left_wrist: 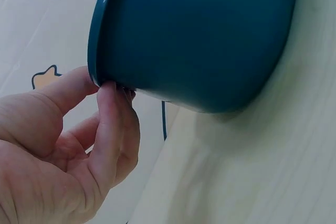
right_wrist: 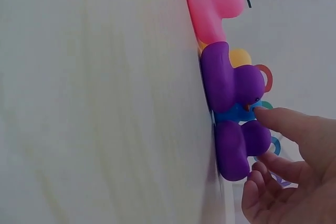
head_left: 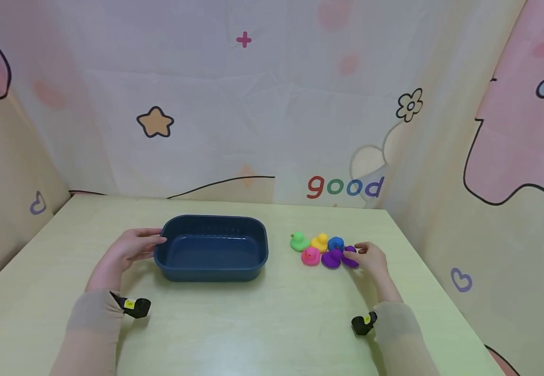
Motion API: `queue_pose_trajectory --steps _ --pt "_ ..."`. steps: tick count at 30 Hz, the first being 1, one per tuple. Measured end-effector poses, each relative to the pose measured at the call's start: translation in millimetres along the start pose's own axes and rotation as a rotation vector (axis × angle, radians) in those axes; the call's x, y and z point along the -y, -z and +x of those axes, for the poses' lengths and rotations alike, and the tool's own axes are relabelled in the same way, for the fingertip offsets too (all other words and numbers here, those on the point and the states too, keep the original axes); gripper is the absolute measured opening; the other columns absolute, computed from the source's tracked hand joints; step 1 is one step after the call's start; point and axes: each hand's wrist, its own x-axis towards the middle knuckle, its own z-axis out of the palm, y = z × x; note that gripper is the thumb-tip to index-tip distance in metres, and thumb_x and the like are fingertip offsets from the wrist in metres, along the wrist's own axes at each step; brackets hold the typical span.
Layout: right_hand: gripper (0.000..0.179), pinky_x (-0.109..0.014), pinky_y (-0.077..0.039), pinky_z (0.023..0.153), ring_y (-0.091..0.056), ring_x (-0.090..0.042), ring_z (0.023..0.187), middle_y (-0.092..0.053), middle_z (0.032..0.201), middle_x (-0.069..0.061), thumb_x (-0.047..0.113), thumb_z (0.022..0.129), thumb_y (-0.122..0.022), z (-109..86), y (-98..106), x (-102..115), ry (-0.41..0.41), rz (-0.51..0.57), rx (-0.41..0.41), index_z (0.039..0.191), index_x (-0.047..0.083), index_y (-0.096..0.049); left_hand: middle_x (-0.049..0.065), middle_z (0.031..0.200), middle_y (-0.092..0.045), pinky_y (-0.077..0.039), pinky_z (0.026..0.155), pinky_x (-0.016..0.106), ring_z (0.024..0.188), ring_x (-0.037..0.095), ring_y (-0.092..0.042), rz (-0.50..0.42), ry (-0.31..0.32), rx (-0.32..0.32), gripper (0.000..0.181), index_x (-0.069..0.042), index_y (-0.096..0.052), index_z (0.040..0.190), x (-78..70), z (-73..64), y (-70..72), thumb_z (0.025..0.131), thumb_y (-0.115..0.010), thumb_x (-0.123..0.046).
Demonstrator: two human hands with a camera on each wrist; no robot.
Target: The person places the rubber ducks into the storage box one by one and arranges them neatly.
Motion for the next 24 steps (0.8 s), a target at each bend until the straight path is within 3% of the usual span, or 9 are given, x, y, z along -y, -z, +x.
queue_pose_trajectory --steps 12,19,24 --pt "0.055 -0.05 -0.044 0.096 -0.051 -0.041 0.109 -0.054 0.12 -0.031 0.028 0.089 -0.069 2.9 -5.5 -0.5 -0.008 -0.029 -0.035 0.123 -0.013 -0.053 -0.018 0.091 -0.065 -0.053 0.074 0.014 0.08 -0.004 -0.063 -0.175 -0.014 0.054 0.076 0.008 -0.028 0.15 12.2 10.7 -10.6 0.093 -0.068 -0.023" --pt "0.049 -0.045 -0.044 0.088 -0.05 -0.035 0.098 -0.057 0.107 -0.025 0.03 0.089 -0.07 5.5 -8.6 -2.6 -0.046 -0.023 -0.055 0.113 -0.01 -0.054 -0.02 0.087 -0.064 -0.053 0.073 0.013 0.078 -0.004 -0.063 -0.176 -0.012 0.036 0.074 0.007 -0.029 0.15 12.9 11.8 -11.4 0.094 -0.067 -0.023" --pt "0.046 -0.045 -0.044 0.087 -0.052 -0.035 0.099 -0.059 0.108 -0.024 0.03 0.088 -0.07 6.0 -8.7 -1.4 -0.035 -0.032 -0.082 0.112 -0.008 -0.058 -0.02 0.087 -0.064 -0.053 0.072 0.014 0.077 -0.004 -0.062 -0.173 -0.015 0.035 0.075 0.007 -0.03 0.15 13.0 10.7 -11.2 0.093 -0.068 -0.023"
